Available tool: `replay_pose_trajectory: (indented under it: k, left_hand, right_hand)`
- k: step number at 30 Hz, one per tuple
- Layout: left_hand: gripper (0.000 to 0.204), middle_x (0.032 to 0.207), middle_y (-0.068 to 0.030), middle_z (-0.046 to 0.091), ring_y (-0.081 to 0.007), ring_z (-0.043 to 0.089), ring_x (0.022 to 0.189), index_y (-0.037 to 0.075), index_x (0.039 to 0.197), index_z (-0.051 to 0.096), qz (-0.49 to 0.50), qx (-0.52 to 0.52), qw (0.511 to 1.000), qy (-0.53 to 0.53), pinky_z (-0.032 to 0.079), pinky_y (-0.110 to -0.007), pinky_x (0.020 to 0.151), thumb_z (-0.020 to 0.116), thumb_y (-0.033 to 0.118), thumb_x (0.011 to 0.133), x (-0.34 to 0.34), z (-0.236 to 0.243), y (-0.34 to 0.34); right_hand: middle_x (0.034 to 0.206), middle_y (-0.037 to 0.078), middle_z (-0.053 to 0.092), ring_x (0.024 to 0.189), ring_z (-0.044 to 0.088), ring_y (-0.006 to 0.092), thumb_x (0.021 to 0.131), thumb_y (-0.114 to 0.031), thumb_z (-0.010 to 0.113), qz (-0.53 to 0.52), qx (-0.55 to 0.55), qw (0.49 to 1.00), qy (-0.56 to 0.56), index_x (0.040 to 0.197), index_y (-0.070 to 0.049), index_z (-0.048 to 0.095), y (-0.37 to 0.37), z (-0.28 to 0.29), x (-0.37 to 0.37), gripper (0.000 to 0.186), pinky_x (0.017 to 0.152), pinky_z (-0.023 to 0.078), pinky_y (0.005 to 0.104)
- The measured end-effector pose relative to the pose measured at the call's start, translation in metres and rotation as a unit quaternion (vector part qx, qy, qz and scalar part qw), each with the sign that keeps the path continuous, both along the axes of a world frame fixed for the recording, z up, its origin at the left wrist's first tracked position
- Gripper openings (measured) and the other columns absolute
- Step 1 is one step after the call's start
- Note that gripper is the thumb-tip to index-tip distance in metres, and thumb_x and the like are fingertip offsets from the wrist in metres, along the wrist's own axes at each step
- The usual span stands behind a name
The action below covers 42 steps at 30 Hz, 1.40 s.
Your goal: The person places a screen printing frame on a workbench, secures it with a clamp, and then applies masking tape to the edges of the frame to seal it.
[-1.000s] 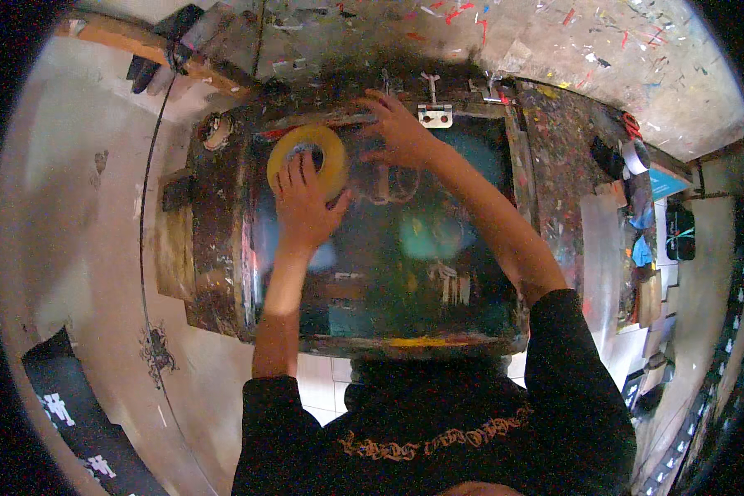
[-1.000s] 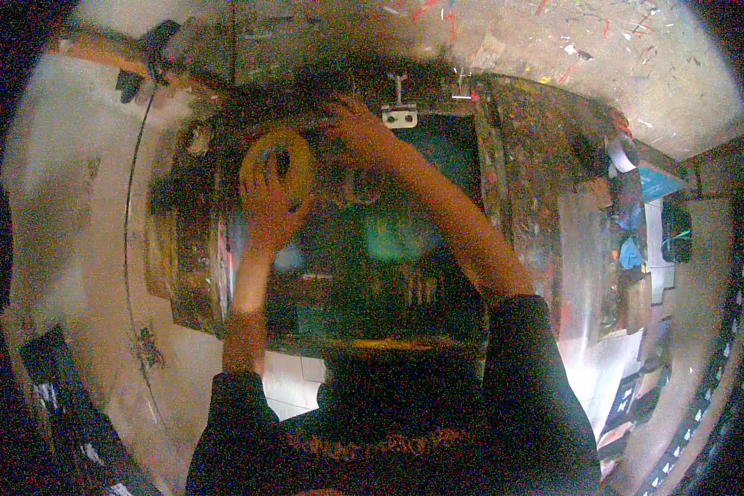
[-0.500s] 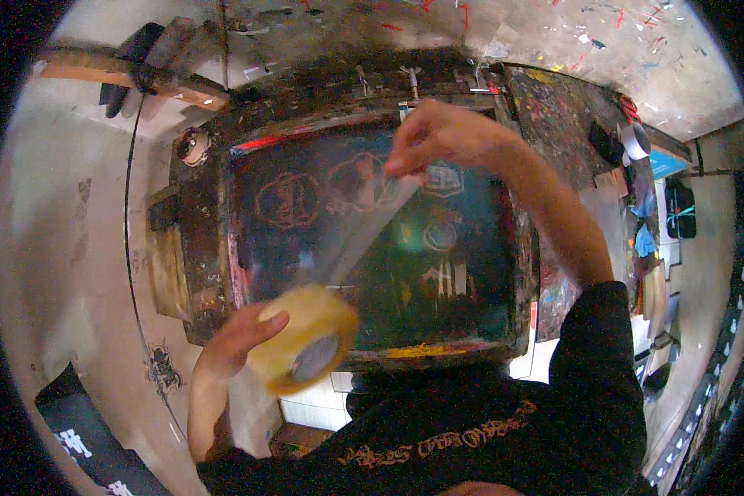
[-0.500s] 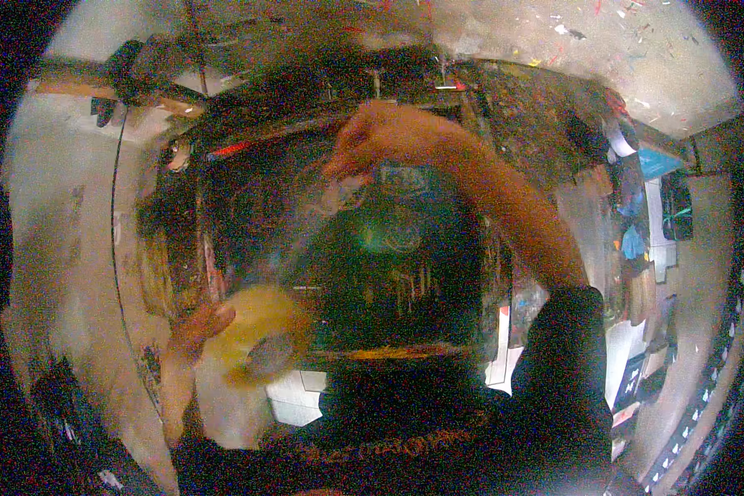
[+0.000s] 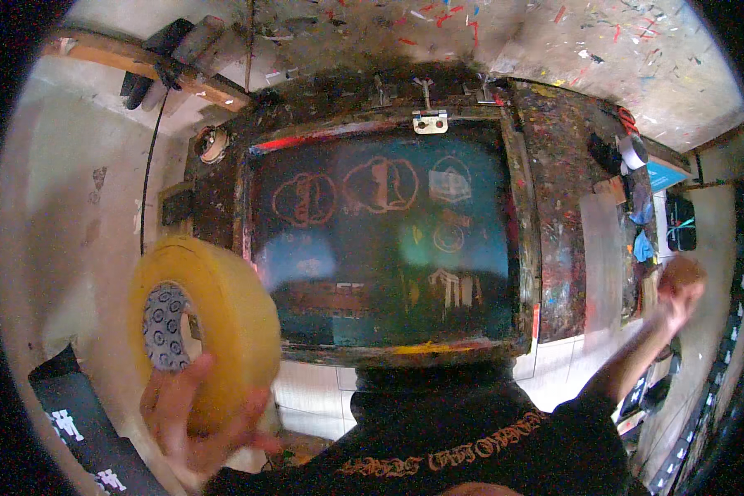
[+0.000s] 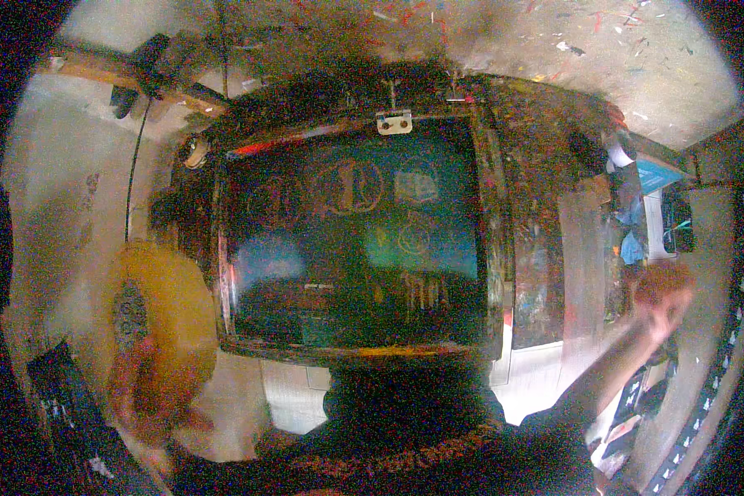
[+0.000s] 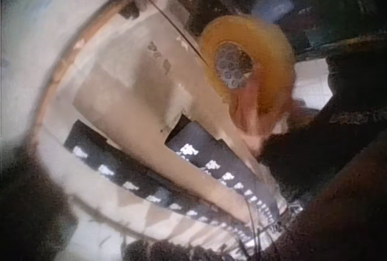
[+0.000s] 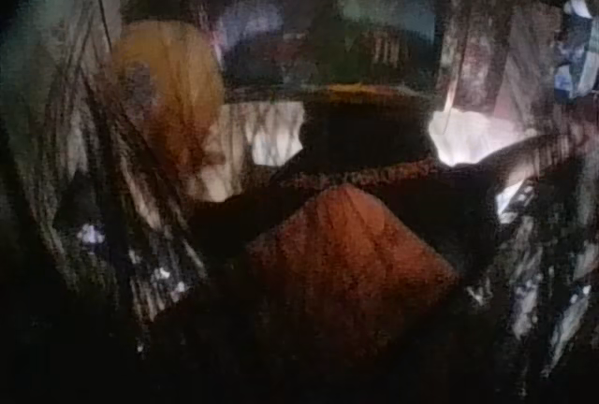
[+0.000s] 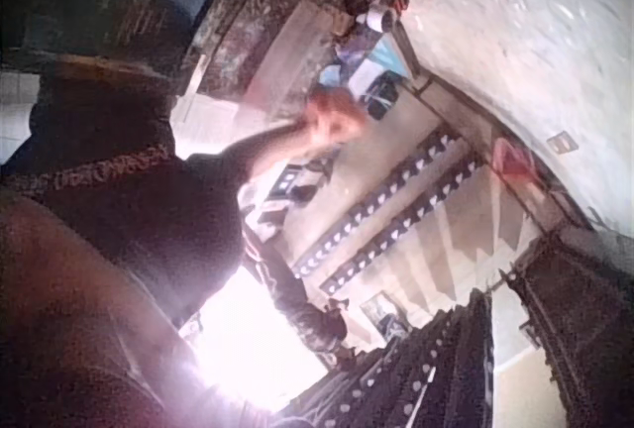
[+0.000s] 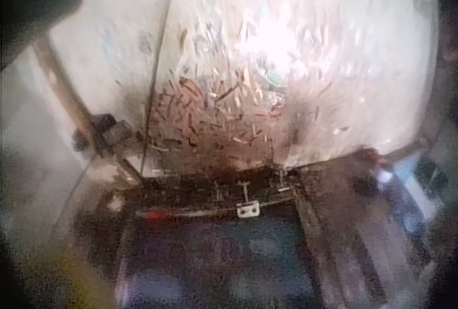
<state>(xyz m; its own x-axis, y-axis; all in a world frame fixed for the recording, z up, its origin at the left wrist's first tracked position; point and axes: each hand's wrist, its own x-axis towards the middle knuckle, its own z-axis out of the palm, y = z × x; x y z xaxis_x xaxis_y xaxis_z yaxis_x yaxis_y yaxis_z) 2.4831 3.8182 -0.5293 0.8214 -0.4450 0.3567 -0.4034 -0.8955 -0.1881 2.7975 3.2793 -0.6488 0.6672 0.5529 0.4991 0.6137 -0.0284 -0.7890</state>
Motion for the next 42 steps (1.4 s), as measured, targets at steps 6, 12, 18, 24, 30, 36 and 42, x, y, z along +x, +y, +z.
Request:
replay_pose_trajectory:
  k: [6,12,18,24,30,36,42]
  left_hand:
    - [0.047,0.119,-0.0139,0.063,-0.0359,0.067,0.094,0.024,0.126,0.068,-0.049,0.032,0.998,-0.028,0.056,-0.039,0.078,0.070,0.049,0.086,-0.032,0.026,-0.018]
    - [0.046,0.119,-0.0137,0.064,-0.0365,0.066,0.098,0.024,0.127,0.066,-0.010,0.022,0.999,-0.033,0.056,-0.042,0.081,0.070,0.046,0.086,-0.058,0.027,-0.015]
    - [0.046,0.120,-0.0136,0.064,-0.0371,0.065,0.102,0.023,0.128,0.065,0.028,-0.046,0.998,-0.026,0.055,-0.045,0.085,0.070,0.042,0.087,-0.070,0.006,-0.002]
    - [0.045,0.120,-0.0134,0.064,-0.0377,0.064,0.106,0.023,0.130,0.064,0.077,-0.097,0.992,-0.004,0.055,-0.048,0.088,0.071,0.039,0.088,-0.011,-0.059,0.026]
    - [0.045,0.120,-0.0132,0.065,-0.0383,0.063,0.110,0.023,0.131,0.062,0.122,0.011,0.989,-0.085,0.054,-0.050,0.091,0.071,0.035,0.088,0.098,-0.180,0.074]
    - [0.042,0.123,-0.0136,0.063,-0.0308,0.069,0.090,0.023,0.130,0.062,0.154,0.100,0.967,-0.177,0.058,-0.040,0.068,0.065,0.025,0.088,0.139,-0.253,0.063]
    - [0.052,0.132,-0.0180,0.058,-0.0377,0.058,0.117,0.008,0.134,0.056,0.267,-0.045,0.961,-0.061,0.050,-0.051,0.094,0.064,0.039,0.093,0.140,-0.316,0.061]
  right_hand:
    - [0.078,0.001,0.059,0.074,0.056,0.0167,0.083,-0.020,0.069,-0.084,0.105,0.989,-0.056,0.082,-0.014,0.061,-0.104,0.014,-0.082,0.010,0.067,0.045,0.0345]
    - [0.079,0.001,0.057,0.075,0.056,0.0185,0.084,-0.018,0.064,-0.125,0.126,0.974,-0.138,0.085,-0.014,0.060,-0.146,0.011,-0.102,0.005,0.064,0.042,0.0334]
    - [0.083,0.009,0.063,0.073,0.060,0.0203,0.084,-0.012,0.071,-0.123,0.030,0.992,-0.019,0.090,-0.006,0.064,-0.089,-0.084,-0.104,0.011,0.064,0.051,0.0333]
    - [0.071,0.007,0.069,0.058,0.061,0.0151,0.076,-0.005,0.079,-0.168,-0.300,0.938,0.049,0.073,-0.002,0.071,0.023,0.065,-0.092,0.010,0.054,0.046,0.0299]
    - [0.069,0.006,0.068,0.062,0.065,0.0207,0.071,-0.006,0.084,0.022,-0.404,0.898,-0.172,0.081,-0.002,0.074,0.079,0.171,-0.079,0.015,0.054,0.047,0.0341]
    - [0.074,0.009,0.063,0.067,0.063,0.0277,0.072,0.001,0.077,0.116,-0.425,0.858,-0.263,0.084,-0.003,0.068,0.124,0.223,-0.082,0.016,0.057,0.045,0.0399]
    - [0.077,0.011,0.064,0.068,0.064,0.0293,0.071,0.006,0.075,0.179,-0.376,0.861,-0.293,0.087,-0.001,0.068,0.150,0.230,-0.075,0.018,0.057,0.046,0.0402]
